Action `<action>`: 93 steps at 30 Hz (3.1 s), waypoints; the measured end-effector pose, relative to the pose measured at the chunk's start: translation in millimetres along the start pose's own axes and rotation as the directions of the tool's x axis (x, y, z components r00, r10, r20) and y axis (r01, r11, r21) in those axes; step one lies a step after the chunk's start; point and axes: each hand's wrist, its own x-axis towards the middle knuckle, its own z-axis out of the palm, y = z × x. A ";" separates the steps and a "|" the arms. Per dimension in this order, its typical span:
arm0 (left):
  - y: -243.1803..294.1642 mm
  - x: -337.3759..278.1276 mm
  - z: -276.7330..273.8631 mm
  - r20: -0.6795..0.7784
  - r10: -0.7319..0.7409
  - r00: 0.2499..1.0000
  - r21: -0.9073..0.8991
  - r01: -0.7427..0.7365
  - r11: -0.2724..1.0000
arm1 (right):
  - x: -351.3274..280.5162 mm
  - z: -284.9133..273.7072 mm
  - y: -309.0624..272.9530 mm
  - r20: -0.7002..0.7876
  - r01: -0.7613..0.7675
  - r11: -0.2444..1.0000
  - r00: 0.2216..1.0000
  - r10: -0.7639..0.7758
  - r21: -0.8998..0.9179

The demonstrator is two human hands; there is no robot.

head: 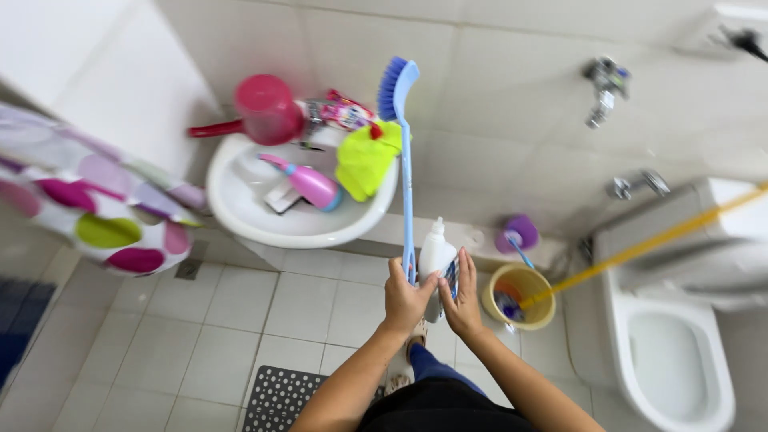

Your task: Cleaning the bathroom door, tiled walls, and toilet bowl using a cloth and brush.

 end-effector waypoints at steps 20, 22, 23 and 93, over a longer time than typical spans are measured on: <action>18.5 -148.8 222.9 0.460 0.108 0.881 -0.443 0.122 0.888 | -164.5 -168.8 65.7 -0.543 -0.473 0.881 0.734 0.408 0.023; 14.2 -172.4 251.1 0.536 0.019 0.844 -0.434 0.256 0.864 | -185.9 -203.4 80.9 -0.546 -0.559 0.815 0.639 0.541 0.154; 12.5 -183.2 263.8 0.588 -0.004 0.809 -0.430 0.316 0.845 | -198.2 -222.1 92.1 -0.612 -0.487 0.871 0.669 0.422 0.067; -209.1 -247.5 648.4 0.552 -0.680 0.483 0.484 0.478 0.733 | -146.6 -603.5 510.7 -0.281 -0.817 0.220 0.417 0.864 -0.534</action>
